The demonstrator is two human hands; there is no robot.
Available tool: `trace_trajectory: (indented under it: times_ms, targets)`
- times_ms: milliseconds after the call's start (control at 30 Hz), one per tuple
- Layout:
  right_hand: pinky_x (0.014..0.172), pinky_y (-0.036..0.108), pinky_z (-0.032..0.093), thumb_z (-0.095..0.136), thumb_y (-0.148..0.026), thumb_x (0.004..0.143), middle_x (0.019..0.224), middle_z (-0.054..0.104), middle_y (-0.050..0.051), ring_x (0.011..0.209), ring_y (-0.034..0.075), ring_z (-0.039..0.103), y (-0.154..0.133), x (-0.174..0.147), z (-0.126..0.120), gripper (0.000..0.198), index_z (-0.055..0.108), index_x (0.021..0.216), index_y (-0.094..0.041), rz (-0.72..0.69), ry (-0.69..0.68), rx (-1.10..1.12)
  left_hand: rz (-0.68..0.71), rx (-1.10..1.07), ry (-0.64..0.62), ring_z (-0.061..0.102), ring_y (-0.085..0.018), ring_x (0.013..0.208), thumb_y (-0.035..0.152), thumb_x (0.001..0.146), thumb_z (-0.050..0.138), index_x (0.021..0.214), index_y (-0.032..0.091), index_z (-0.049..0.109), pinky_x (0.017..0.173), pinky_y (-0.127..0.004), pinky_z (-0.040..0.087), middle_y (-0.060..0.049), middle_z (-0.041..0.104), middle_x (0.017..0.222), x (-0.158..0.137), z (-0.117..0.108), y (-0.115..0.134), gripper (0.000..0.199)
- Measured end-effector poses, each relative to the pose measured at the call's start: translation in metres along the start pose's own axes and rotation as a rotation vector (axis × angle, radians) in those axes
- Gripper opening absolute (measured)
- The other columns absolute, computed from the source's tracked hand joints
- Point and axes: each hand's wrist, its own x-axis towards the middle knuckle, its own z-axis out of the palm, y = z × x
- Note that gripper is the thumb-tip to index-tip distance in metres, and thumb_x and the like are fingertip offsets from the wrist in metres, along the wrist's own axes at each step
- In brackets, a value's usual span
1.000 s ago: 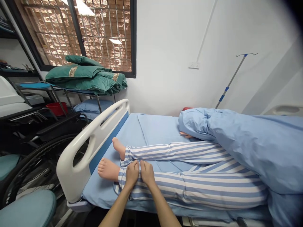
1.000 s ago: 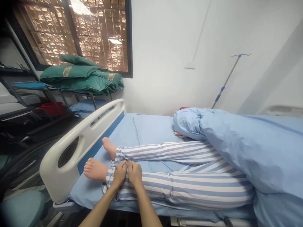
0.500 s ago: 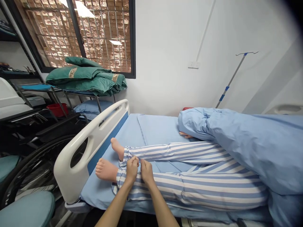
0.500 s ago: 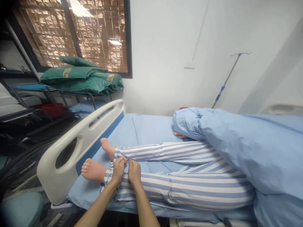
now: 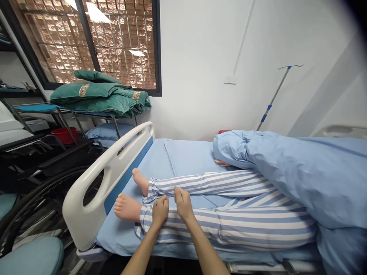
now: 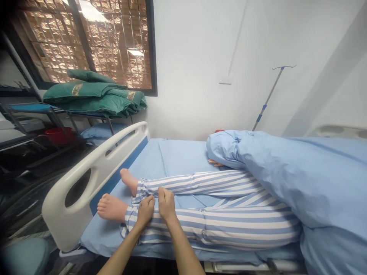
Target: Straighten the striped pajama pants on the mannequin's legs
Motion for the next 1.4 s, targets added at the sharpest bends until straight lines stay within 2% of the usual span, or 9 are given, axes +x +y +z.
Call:
trace_trajectory:
  times_ms: [167, 267, 433, 533, 600, 733, 833, 1100, 1400]
  targets:
    - [0.048, 0.023, 0.022, 0.027, -0.036, 0.083, 0.045, 0.04, -0.002, 0.046, 0.009, 0.036, 0.028, -0.02, 0.003, 0.041, 0.039, 0.048, -0.017, 0.039, 0.001, -0.146, 0.012, -0.086, -0.002, 0.04, -0.01, 0.056, 0.023, 0.072, 0.03, 0.055, 0.018, 0.039, 0.056, -0.021, 0.027, 0.002, 0.043, 0.054, -0.001, 0.004, -0.003, 0.02]
    - [0.049, 0.023, 0.022, 0.025, -0.034, 0.084, 0.046, 0.04, -0.002, 0.047, 0.009, 0.036, 0.036, -0.025, 0.006, 0.04, 0.039, 0.05, -0.017, 0.047, 0.017, -0.173, -0.028, -0.26, -0.03, 0.037, -0.01, 0.052, 0.021, 0.068, 0.031, 0.051, 0.017, 0.036, 0.052, -0.021, 0.028, 0.003, 0.039, 0.049, 0.004, -0.002, 0.003, 0.019]
    - [0.048, 0.021, 0.022, 0.026, -0.034, 0.083, 0.046, 0.035, -0.004, 0.046, 0.008, 0.032, 0.034, -0.021, 0.004, 0.04, 0.037, 0.049, -0.016, 0.063, 0.023, -0.085, -0.051, -0.596, -0.004, 0.03, -0.007, 0.044, 0.017, 0.064, 0.032, 0.048, 0.018, 0.032, 0.045, -0.019, 0.026, 0.005, 0.031, 0.044, 0.016, -0.025, 0.035, 0.016]
    - [0.047, 0.021, 0.023, 0.026, -0.035, 0.083, 0.045, 0.035, -0.004, 0.046, 0.008, 0.032, 0.035, -0.021, 0.003, 0.04, 0.038, 0.049, -0.016, 0.074, 0.048, -0.052, -0.084, -0.696, 0.01, 0.027, -0.006, 0.041, 0.017, 0.063, 0.032, 0.049, 0.018, 0.031, 0.043, -0.019, 0.024, 0.006, 0.028, 0.043, 0.016, -0.026, 0.052, 0.014]
    - [0.047, 0.021, 0.024, 0.026, -0.034, 0.083, 0.047, 0.038, -0.003, 0.047, 0.008, 0.035, 0.037, -0.022, 0.004, 0.04, 0.041, 0.051, -0.016, 0.068, 0.057, -0.038, -0.101, -0.665, -0.013, 0.028, -0.007, 0.041, 0.016, 0.063, 0.031, 0.048, 0.018, 0.031, 0.044, -0.019, 0.025, 0.005, 0.029, 0.042, 0.01, -0.015, 0.053, 0.015]
    - [0.048, 0.021, 0.026, 0.028, -0.031, 0.082, 0.05, 0.045, -0.001, 0.048, 0.009, 0.038, 0.041, -0.024, 0.005, 0.036, 0.044, 0.053, -0.016, 0.089, 0.093, -0.025, -0.059, -0.322, -0.074, 0.041, -0.01, 0.052, 0.017, 0.064, 0.036, 0.048, 0.018, 0.041, 0.052, -0.021, 0.03, 0.001, 0.045, 0.048, -0.008, 0.013, 0.041, 0.017]
    - [0.047, 0.021, 0.027, 0.027, -0.032, 0.082, 0.049, 0.045, -0.001, 0.047, 0.009, 0.038, 0.039, -0.022, 0.005, 0.037, 0.043, 0.052, -0.016, 0.108, 0.107, -0.026, -0.034, -0.178, -0.089, 0.046, -0.012, 0.059, 0.016, 0.066, 0.037, 0.053, 0.018, 0.049, 0.056, -0.021, 0.03, -0.001, 0.053, 0.054, -0.013, 0.019, 0.034, 0.018]
    - [0.046, 0.02, 0.024, 0.027, -0.035, 0.082, 0.045, 0.036, -0.004, 0.044, 0.007, 0.033, 0.016, -0.011, -0.015, 0.04, 0.042, 0.05, -0.016, 0.037, 0.074, -0.053, 0.02, -0.157, -0.096, 0.041, -0.011, 0.055, 0.021, 0.07, 0.032, 0.054, 0.018, 0.043, 0.055, -0.021, 0.026, 0.002, 0.046, 0.053, -0.008, 0.016, 0.029, 0.021]
    - [0.049, 0.022, 0.024, 0.027, -0.033, 0.083, 0.047, 0.043, -0.002, 0.047, 0.009, 0.037, 0.042, -0.023, -0.013, 0.041, 0.043, 0.049, -0.017, 0.058, 0.062, -0.157, 0.004, -0.252, -0.112, 0.038, -0.01, 0.052, 0.021, 0.067, 0.032, 0.05, 0.018, 0.036, 0.053, -0.021, 0.026, 0.003, 0.04, 0.049, -0.008, 0.019, 0.029, 0.018]
